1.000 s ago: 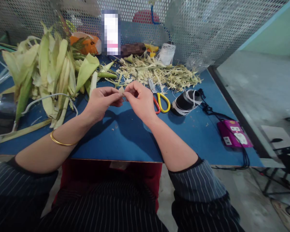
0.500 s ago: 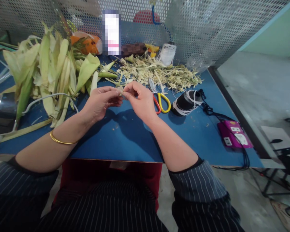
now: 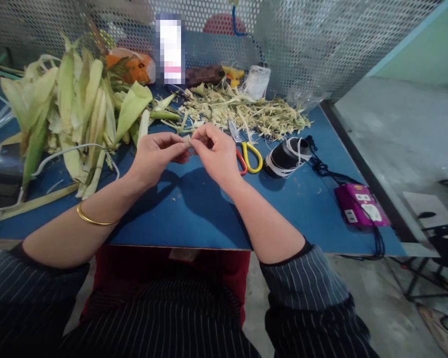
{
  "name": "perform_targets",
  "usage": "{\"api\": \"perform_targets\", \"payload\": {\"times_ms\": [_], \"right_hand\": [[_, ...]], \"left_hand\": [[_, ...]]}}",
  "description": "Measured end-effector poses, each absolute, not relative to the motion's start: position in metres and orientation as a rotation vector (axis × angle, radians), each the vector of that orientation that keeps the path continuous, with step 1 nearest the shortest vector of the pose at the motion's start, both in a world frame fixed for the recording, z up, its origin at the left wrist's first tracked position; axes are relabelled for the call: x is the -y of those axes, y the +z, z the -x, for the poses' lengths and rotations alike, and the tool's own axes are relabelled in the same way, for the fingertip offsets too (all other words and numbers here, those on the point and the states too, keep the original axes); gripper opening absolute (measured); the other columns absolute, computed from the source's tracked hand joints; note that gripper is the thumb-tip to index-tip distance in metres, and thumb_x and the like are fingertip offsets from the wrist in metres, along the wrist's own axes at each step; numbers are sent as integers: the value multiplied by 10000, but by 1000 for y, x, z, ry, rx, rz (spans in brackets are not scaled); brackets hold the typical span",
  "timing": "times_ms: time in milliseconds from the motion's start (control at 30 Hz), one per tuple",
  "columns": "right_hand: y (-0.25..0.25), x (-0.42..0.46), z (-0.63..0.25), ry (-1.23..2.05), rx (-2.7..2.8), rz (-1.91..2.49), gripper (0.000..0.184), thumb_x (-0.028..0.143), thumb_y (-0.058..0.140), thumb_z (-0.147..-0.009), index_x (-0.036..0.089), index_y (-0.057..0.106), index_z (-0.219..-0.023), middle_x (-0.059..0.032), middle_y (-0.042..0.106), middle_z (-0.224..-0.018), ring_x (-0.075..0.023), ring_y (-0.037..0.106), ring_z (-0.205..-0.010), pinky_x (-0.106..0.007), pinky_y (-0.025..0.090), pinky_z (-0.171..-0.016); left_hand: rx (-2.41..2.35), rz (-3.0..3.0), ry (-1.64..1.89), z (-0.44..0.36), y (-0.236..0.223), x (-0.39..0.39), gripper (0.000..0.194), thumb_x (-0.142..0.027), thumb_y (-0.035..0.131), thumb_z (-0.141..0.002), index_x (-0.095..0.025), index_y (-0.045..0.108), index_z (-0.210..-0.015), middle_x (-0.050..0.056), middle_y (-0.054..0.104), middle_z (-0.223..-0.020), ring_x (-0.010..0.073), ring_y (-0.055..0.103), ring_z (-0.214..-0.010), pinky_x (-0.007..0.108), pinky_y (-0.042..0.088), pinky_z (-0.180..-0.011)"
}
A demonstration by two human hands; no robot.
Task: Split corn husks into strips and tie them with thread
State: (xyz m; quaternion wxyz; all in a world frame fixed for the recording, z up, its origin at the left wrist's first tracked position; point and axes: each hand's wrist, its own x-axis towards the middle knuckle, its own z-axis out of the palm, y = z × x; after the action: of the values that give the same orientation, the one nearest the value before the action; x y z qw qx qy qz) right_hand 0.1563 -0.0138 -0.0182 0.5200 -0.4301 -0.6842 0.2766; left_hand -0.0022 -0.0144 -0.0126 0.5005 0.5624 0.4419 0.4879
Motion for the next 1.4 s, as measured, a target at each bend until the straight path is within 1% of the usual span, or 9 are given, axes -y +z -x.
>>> {"api": "perform_targets", "payload": {"times_ms": [133, 233, 500, 833, 967, 1033, 1133, 1233, 1400], "right_hand": [[-20, 13, -156, 681, 1660, 1010, 54, 255, 650, -882, 240, 603, -862, 17, 613, -750, -144, 583, -705, -322, 504, -681], [-20, 13, -156, 656, 1686, 1005, 97, 318, 679, -874, 253, 626, -923, 1, 633, -822, -160, 598, -771, -338, 533, -723], [-22, 13, -157, 547, 1735, 994, 52, 206, 644, -868, 222, 613, -830, 8, 611, -806, -143, 566, -758, -326, 490, -731], [-19, 15, -157, 554, 1705, 1045, 80, 177, 646, -837, 211, 592, -789, 18, 606, -762, -126, 542, -711, -307, 465, -694], [-20, 13, -157, 635, 1641, 1089, 63, 197, 648, -834, 212, 599, -798, 13, 612, -741, -138, 566, -713, -318, 489, -692], [-21, 11, -157, 706, 1598, 1077, 38, 213, 646, -835, 220, 629, -869, 4, 641, -777, -152, 600, -742, -331, 519, -709], [-21, 10, -157, 758, 1607, 1053, 106, 244, 640, -841, 225, 678, -939, -13, 695, -864, -167, 642, -799, -347, 552, -750], [-20, 10, -158, 757, 1657, 1053, 93, 255, 639, -839, 204, 709, -872, -18, 714, -846, -167, 658, -781, -345, 555, -752], [-22, 8, -158, 790, 1617, 1086, 48, 238, 686, -793, 192, 700, -799, -8, 703, -737, -163, 658, -688, -333, 547, -682]], "left_hand": [[-1082, -1331, 1187, 2, -11, 15, 180, -313, 729, -746, -147, 689, -691, 28, 681, -646, 109, 621, -571, 229, 537, -598], [-1057, -1257, 1160, 4, -10, 14, 187, -323, 708, -761, -147, 688, -701, 35, 693, -677, 114, 631, -582, 232, 541, -596], [-1016, -1142, 1097, 7, -13, 12, 178, -328, 715, -752, -150, 709, -765, 42, 720, -732, 131, 667, -654, 241, 554, -629], [-1047, -1301, 1207, 5, -12, 13, 154, -283, 726, -751, -144, 749, -811, 42, 734, -744, 123, 665, -638, 235, 549, -623], [-1019, -1417, 1213, 5, -15, 12, 157, -279, 725, -764, -144, 755, -837, 46, 746, -762, 122, 671, -641, 227, 548, -615], [-1018, -1473, 1221, 4, -18, 10, 165, -289, 721, -780, -140, 753, -842, 51, 747, -760, 121, 670, -637, 227, 551, -613], [-1046, -1539, 1220, 4, -20, 9, 184, -313, 704, -811, -136, 745, -840, 56, 747, -758, 121, 669, -633, 231, 555, -620], [-1067, -1596, 1211, 6, -20, 8, 181, -310, 688, -830, -136, 738, -834, 52, 738, -742, 120, 665, -629, 232, 549, -625], [-1120, -1609, 1224, 8, -19, 8, 145, -291, 707, -802, -148, 730, -803, 43, 714, -726, 128, 654, -628, 246, 534, -630]]}}
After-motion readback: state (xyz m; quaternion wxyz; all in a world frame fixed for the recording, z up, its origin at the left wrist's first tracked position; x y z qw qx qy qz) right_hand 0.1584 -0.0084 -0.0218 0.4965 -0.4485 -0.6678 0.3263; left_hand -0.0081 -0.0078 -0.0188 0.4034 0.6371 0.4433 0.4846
